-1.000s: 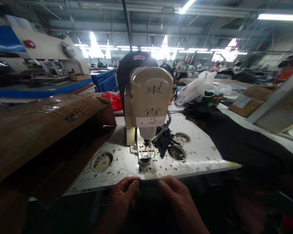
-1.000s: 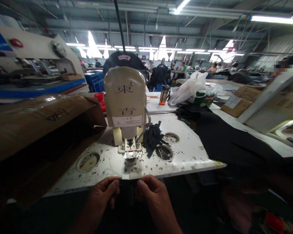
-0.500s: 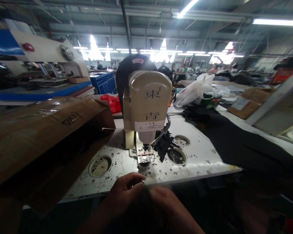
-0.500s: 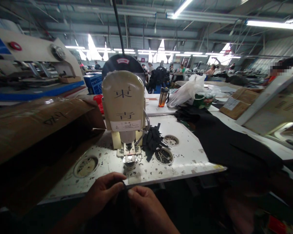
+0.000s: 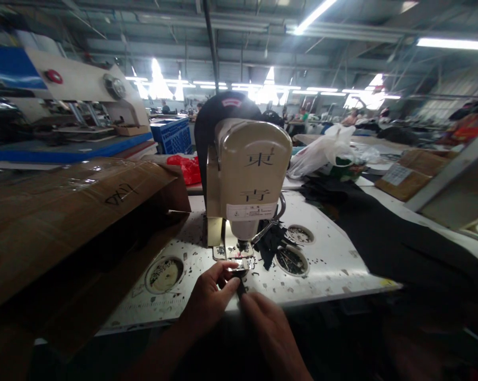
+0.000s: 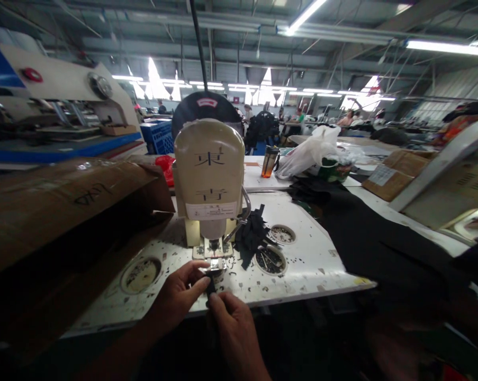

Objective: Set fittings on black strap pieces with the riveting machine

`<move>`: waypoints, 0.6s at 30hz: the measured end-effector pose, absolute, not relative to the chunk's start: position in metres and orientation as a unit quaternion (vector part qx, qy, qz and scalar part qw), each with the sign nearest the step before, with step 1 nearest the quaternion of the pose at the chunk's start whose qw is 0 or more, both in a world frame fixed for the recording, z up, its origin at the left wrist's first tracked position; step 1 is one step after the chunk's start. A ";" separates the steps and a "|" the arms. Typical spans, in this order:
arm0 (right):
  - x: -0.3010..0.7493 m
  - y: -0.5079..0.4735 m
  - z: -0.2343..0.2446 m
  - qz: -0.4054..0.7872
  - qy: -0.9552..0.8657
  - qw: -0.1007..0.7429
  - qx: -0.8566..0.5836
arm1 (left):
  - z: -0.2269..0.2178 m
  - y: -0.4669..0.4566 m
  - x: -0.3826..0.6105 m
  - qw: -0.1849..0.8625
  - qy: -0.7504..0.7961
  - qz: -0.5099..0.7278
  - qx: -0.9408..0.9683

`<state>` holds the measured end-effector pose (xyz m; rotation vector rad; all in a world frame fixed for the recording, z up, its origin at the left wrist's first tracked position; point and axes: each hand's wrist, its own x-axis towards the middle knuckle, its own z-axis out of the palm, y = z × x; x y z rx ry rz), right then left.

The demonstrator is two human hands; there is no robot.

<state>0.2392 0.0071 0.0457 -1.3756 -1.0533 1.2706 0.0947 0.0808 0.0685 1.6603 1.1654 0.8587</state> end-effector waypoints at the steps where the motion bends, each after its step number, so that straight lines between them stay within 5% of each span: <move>1: 0.238 0.010 0.044 0.512 -0.431 0.476 -0.571 | 0.067 0.085 0.096 0.424 0.479 0.348 0.686; 7: 0.235 0.026 0.037 0.486 -0.408 0.490 -0.598 | 0.052 0.105 0.097 0.266 0.497 0.414 0.715; 18: 0.234 0.041 0.038 0.527 -0.363 0.499 -0.584 | 0.042 0.124 0.117 0.293 0.530 0.404 0.686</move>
